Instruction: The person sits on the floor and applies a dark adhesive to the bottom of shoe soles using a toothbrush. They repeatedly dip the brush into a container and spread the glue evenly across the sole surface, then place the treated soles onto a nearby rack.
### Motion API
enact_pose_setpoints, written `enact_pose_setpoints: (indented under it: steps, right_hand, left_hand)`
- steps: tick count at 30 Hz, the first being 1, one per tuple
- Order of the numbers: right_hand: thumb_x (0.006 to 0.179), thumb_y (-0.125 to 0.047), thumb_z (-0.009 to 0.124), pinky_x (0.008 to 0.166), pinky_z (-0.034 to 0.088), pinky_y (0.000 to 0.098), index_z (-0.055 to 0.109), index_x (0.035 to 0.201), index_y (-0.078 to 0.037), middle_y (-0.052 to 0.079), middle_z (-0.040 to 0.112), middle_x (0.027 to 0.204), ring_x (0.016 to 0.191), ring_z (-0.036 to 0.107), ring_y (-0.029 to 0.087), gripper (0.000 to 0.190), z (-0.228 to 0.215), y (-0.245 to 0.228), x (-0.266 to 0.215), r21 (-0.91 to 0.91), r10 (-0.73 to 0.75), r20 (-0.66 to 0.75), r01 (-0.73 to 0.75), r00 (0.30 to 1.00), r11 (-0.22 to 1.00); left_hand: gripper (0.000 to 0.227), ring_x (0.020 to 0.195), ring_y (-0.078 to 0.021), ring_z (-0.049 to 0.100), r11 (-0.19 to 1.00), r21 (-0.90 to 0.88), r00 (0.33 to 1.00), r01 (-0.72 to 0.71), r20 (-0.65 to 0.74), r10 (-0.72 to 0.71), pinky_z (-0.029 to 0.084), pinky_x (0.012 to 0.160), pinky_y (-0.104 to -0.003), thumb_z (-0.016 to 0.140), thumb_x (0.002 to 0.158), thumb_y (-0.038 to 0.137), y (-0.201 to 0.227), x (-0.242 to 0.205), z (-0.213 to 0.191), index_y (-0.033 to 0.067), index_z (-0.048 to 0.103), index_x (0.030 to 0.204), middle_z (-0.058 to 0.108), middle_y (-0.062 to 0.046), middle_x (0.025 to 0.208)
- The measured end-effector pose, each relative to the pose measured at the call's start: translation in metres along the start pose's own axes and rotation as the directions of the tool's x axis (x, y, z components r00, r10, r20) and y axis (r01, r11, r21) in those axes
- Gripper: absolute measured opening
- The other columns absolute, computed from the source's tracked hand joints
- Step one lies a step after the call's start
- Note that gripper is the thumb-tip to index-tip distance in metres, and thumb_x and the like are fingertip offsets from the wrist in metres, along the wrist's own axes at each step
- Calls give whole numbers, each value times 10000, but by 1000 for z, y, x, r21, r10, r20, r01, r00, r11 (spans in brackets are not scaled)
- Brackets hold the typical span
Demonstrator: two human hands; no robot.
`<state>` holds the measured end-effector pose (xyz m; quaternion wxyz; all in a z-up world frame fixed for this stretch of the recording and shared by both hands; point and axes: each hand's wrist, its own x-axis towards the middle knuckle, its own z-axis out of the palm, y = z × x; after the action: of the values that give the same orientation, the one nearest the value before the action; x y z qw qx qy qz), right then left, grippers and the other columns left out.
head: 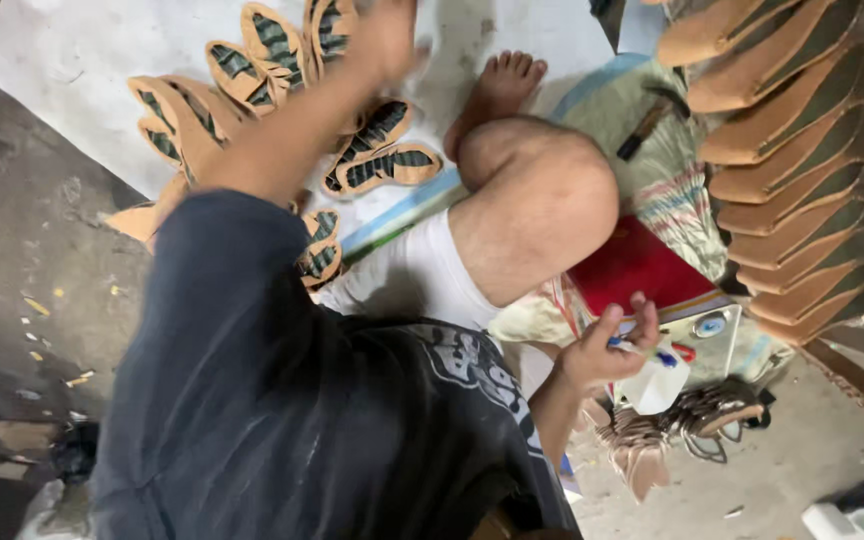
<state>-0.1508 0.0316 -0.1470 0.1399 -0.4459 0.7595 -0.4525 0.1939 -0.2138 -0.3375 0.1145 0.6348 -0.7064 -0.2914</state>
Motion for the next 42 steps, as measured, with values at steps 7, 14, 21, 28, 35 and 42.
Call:
enact_pose_setpoints:
  steps: [7,14,21,28,35,42]
  right_hand:
    - [1004,-63,659,937,429,387,537,1357,82,196,656,1309,1071,557,249,401,-26,-9,-38,33,137,-52,-135,989,990]
    - [1035,-87,683,1049,495,397,542,1341,79,195,658,1280,1177,614,249,376,-64,3,-77,-16,-13,-104,11,995,1000]
    - [1000,-109,770,837,472,314,539,1373,27,80,555,1158,1013,560,168,459,-120,34,-101,-135,48,-301,-92,953,987]
    - [1064,-62,650,1038,578,382,652,1253,13,162,687,1251,1185,708,261,203,-197,60,-69,-239,47,-232,-103,972,965]
    - [925,-153,651,935,415,652,776,1035,-190,129,728,903,891,719,348,170,-202,84,-25,-820,-31,-17,4,999,573]
    - [883,-217,668,671,514,501,778,1037,-175,150,718,904,784,688,348,194,-201,97,-5,-870,85,136,78,987,487]
  left_hand:
    - [602,1313,-407,467,929,357,770,100,563,-299,455,1018,-501,700,856,209,18,-104,107,62,488,1400,456,-227,1424]
    - [428,1349,-454,495,897,437,785,-67,578,-223,495,1021,-572,543,1089,210,8,-137,108,88,487,1495,472,-245,1509]
    - [756,1248,-282,574,699,-495,733,516,678,-61,502,1036,-415,627,910,171,30,-130,-4,68,291,1579,511,-213,1460]
    - [788,1010,-313,681,132,-784,729,607,615,300,578,860,-441,452,1019,623,113,-170,-129,-14,508,1479,688,-202,1249]
    - [786,1005,-305,689,305,-739,499,600,644,580,606,822,-433,393,1045,651,219,-178,-88,-19,517,1438,661,-191,1208]
    - [715,976,-248,712,436,-737,509,517,674,535,617,846,-389,322,1082,592,258,-206,-21,-10,507,1420,691,-156,1174]
